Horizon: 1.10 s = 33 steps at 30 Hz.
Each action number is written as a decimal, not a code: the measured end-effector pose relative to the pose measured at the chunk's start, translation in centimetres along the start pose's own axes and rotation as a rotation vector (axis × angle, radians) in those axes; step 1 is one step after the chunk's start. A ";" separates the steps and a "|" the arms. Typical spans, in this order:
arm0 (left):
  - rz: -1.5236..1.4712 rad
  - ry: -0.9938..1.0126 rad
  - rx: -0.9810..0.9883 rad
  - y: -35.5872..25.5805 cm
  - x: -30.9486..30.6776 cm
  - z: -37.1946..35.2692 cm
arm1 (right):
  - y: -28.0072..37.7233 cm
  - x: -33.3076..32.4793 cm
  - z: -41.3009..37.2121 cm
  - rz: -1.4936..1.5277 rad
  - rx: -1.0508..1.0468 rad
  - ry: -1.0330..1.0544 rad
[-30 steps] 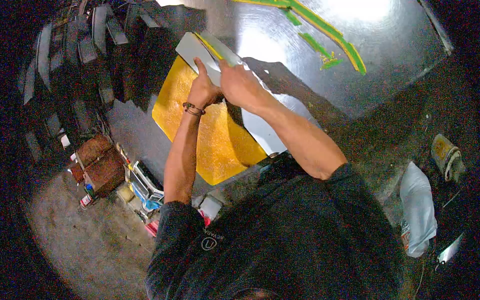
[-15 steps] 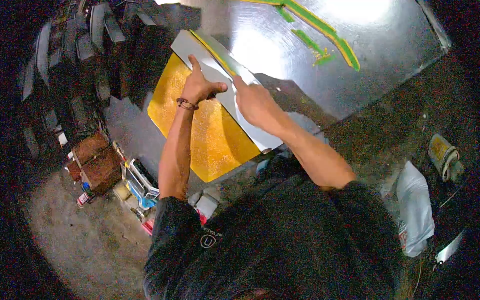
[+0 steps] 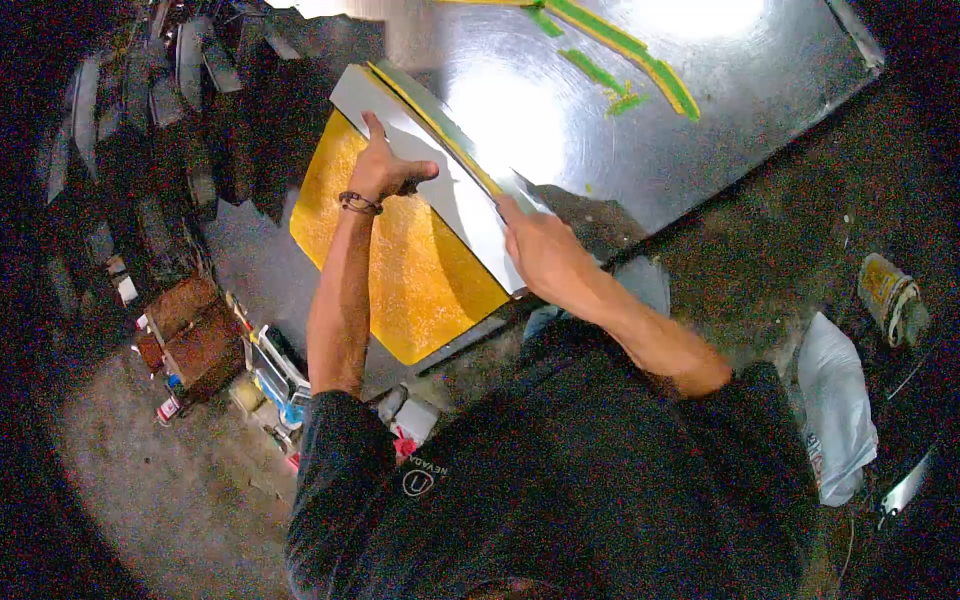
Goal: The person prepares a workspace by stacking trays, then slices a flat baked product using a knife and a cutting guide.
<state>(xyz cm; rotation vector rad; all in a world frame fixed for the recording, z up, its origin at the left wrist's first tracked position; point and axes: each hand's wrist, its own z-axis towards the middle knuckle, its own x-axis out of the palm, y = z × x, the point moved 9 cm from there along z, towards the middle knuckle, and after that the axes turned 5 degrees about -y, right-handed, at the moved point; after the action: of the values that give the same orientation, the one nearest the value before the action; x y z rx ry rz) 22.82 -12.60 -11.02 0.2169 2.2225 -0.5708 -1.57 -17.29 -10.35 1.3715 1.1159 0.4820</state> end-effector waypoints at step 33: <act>0.065 -0.024 0.078 1.3 0.6 1.3 | -4.0 -2.0 -14.6 -0.024 0.009 -0.044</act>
<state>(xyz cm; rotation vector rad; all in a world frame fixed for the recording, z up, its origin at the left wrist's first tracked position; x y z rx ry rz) 23.72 -12.03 -12.64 0.3201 2.1638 -0.6220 -15.97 -12.16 -10.89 1.3691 1.0981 0.4282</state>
